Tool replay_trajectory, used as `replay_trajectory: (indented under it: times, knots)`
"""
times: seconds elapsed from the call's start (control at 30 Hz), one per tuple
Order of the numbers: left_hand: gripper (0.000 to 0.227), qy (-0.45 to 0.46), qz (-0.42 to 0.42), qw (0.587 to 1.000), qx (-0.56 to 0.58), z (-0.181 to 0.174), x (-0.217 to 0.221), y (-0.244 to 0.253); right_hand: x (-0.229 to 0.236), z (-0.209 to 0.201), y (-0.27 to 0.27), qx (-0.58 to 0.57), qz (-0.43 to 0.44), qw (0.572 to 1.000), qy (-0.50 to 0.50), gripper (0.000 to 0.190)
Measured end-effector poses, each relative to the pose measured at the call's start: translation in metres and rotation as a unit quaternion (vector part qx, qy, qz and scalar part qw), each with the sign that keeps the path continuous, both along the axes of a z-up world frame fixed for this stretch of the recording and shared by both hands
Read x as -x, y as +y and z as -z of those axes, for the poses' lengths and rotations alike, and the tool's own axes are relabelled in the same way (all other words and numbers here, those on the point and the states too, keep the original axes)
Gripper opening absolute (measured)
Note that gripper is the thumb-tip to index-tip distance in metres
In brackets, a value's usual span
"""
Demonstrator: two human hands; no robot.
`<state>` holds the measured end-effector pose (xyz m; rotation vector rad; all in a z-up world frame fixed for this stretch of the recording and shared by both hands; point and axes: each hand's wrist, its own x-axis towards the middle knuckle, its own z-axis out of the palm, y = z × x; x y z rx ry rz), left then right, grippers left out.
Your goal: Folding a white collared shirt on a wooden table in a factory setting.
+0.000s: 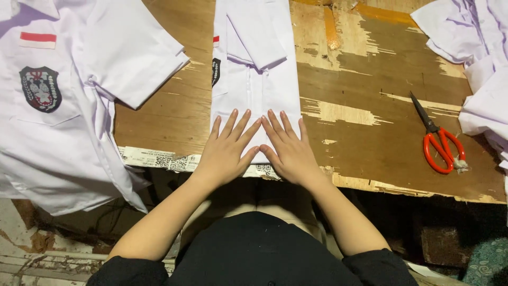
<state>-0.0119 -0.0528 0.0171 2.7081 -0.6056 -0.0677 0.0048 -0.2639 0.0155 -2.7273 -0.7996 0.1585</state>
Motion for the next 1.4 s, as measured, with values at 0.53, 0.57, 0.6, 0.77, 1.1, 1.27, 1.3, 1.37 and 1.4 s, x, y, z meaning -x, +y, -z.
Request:
replay_trajectory:
  times: [0.53, 0.57, 0.6, 0.77, 1.1, 1.27, 1.3, 1.37, 1.4]
  knots:
    - [0.104, 0.04, 0.038, 0.998, -0.003, -0.013, 0.023, 0.048, -0.007, -0.006, -0.012, -0.003, -0.105, 0.994, 0.03, 0.087]
    - [0.109, 0.042, 0.052, 0.998, -0.011, -0.013, 0.022, 0.051, -0.008, -0.011, -0.018, 0.005, -0.107, 0.994, 0.04, 0.095]
    - [0.114, 0.044, 0.063, 0.997, -0.019, -0.013, 0.022, 0.054, -0.01, -0.017, -0.022, 0.013, -0.111, 0.993, 0.049, 0.103]
    - [0.096, 0.022, 0.102, 0.994, 0.03, -0.005, 0.013, 0.079, -0.005, -0.02, -0.059, -0.003, -0.106, 0.994, 0.029, 0.073]
    - [0.064, -0.201, 0.158, 0.967, 0.004, 0.03, 0.035, 0.095, 0.018, 0.013, -0.082, -0.022, -0.172, 0.96, -0.222, 0.044]
    - [0.035, -0.26, 0.168, 0.948, 0.072, 0.017, 0.066, 0.09, 0.056, -0.014, -0.085, -0.066, -0.211, 0.962, -0.163, 0.052]
    - [0.028, -0.292, 0.178, 0.936, 0.083, 0.009, 0.07, 0.088, 0.062, -0.021, -0.084, -0.079, -0.227, 0.964, -0.118, 0.069]
    - [0.04, -0.279, 0.154, 0.946, 0.061, 0.035, 0.071, 0.086, 0.059, -0.005, -0.088, -0.041, -0.202, 0.968, -0.141, 0.082]
    - [0.051, -0.268, 0.131, 0.954, 0.039, 0.048, 0.07, 0.085, 0.056, 0.003, -0.09, -0.002, -0.176, 0.97, -0.168, 0.097]
